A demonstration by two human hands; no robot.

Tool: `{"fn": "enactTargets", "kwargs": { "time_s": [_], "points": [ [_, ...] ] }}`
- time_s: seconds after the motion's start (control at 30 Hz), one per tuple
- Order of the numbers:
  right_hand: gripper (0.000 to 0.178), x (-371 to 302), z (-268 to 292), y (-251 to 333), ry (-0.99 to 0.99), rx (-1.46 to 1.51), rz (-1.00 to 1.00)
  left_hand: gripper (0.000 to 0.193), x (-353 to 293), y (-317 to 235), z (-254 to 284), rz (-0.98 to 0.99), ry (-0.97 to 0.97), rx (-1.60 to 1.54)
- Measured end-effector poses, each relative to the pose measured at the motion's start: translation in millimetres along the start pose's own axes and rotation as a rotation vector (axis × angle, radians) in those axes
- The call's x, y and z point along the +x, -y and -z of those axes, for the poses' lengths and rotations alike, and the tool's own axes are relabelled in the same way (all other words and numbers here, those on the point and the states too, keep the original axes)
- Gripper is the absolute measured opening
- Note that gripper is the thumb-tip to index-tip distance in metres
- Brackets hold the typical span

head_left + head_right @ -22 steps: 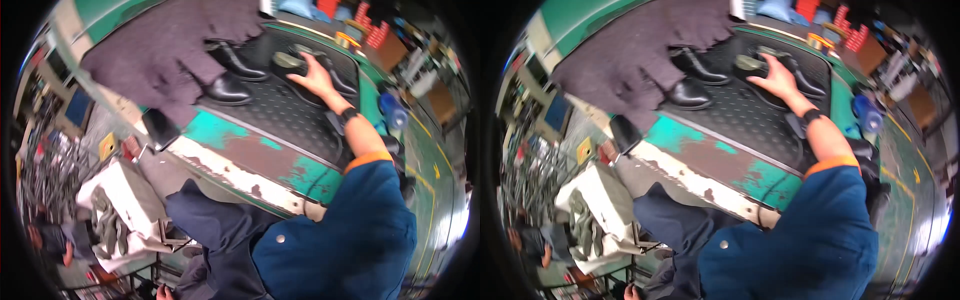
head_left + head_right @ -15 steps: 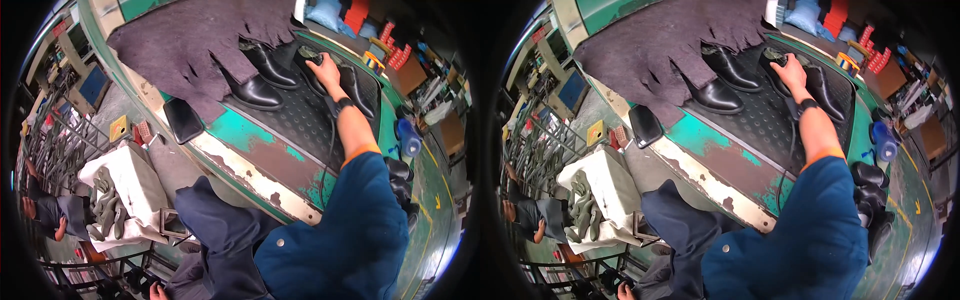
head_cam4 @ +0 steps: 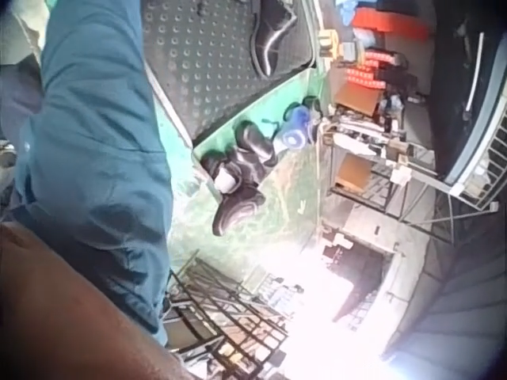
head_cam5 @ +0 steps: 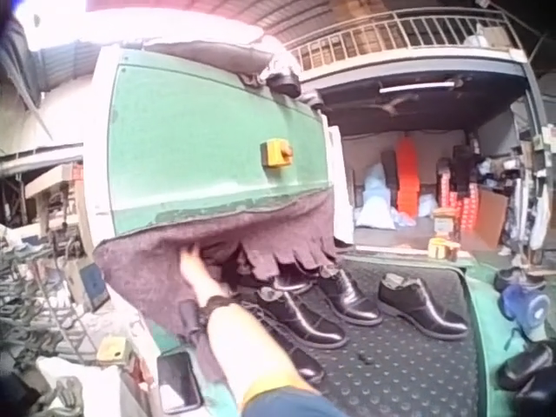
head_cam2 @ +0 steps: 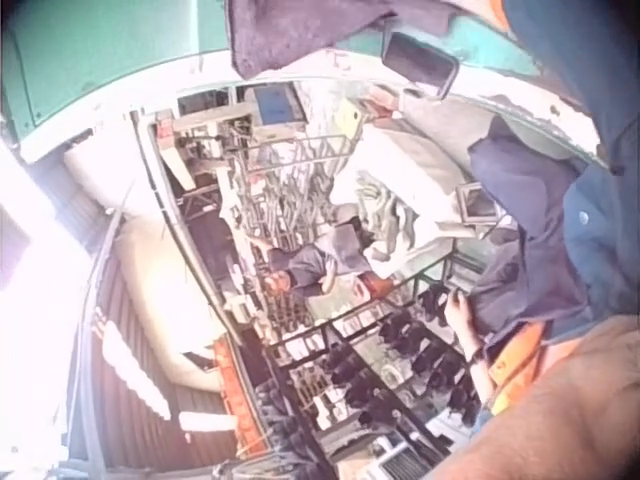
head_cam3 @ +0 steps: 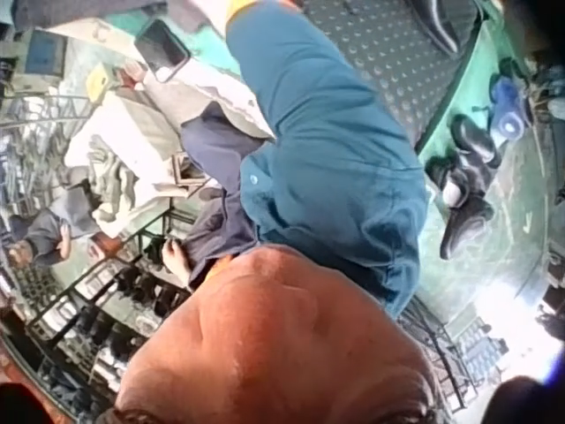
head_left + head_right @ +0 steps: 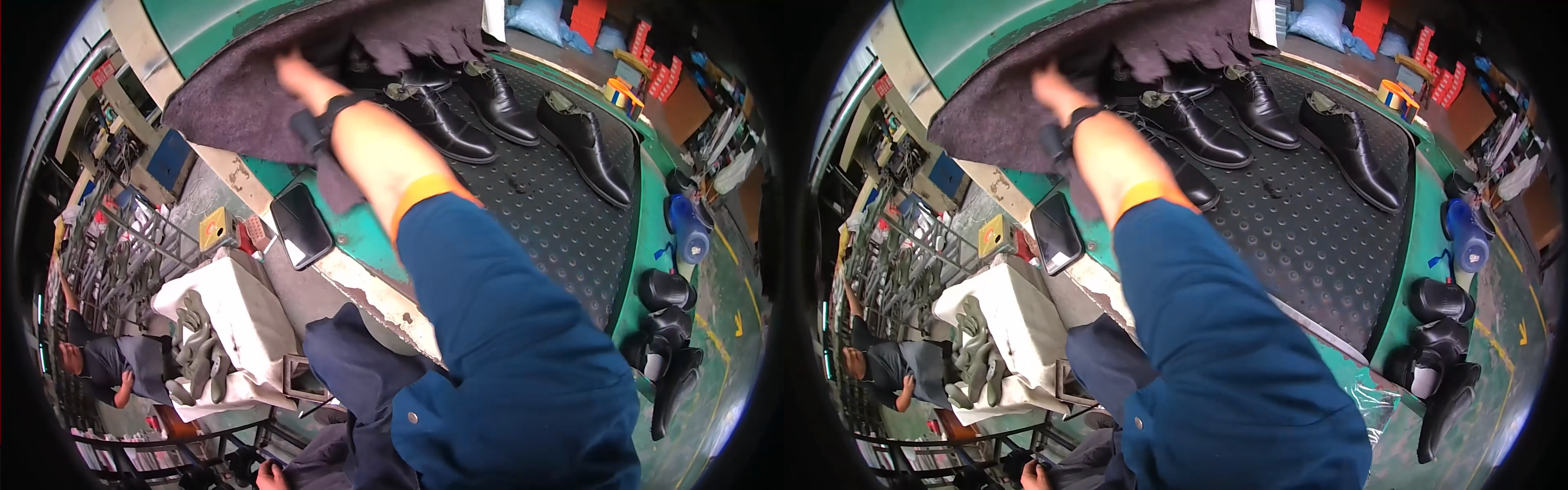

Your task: Inspecting shoe components and soles and moving a large shoe rack in a factory setting.

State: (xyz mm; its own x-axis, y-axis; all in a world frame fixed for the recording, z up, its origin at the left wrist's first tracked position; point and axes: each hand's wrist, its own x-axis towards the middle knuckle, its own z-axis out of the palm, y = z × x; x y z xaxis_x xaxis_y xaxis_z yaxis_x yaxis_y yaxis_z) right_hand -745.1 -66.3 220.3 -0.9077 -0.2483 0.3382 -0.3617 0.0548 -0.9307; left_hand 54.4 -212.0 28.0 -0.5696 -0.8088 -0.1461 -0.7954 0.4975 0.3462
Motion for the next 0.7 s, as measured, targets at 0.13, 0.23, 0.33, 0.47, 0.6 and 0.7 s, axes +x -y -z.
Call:
{"fn": "enactTargets", "kwargs": {
  "time_s": [0.13, 0.23, 0.33, 0.47, 0.6, 0.7],
  "points": [
    [0.070, -8, 13, -2, -0.019, 0.453, 0.182, 0.033, 10, -5, -17, -0.117, -0.008, 0.020],
    [0.071, -35, 3, 5, 0.026, 0.567, 0.201, 0.032, 2, 14, -20, -0.135, -0.068, 0.030],
    [0.070, -52, 14, 1, -0.025, 0.440, 0.217, 0.034, 6, 13, -18, -0.125, -0.053, 0.034],
    [0.054, -47, 56, -14, 0.155, -0.017, 0.136, 0.035, 14, -7, -18, -0.164, -0.033, 0.017],
    [0.036, -92, 120, 14, 0.441, -0.167, -0.047, 0.034, -2, 16, -16, -0.164, -0.134, 0.010],
    [0.041, -126, 192, 14, 0.261, -0.052, 0.009, 0.034, 0, 19, -18, -0.135, -0.130, 0.000]
  ]
}}
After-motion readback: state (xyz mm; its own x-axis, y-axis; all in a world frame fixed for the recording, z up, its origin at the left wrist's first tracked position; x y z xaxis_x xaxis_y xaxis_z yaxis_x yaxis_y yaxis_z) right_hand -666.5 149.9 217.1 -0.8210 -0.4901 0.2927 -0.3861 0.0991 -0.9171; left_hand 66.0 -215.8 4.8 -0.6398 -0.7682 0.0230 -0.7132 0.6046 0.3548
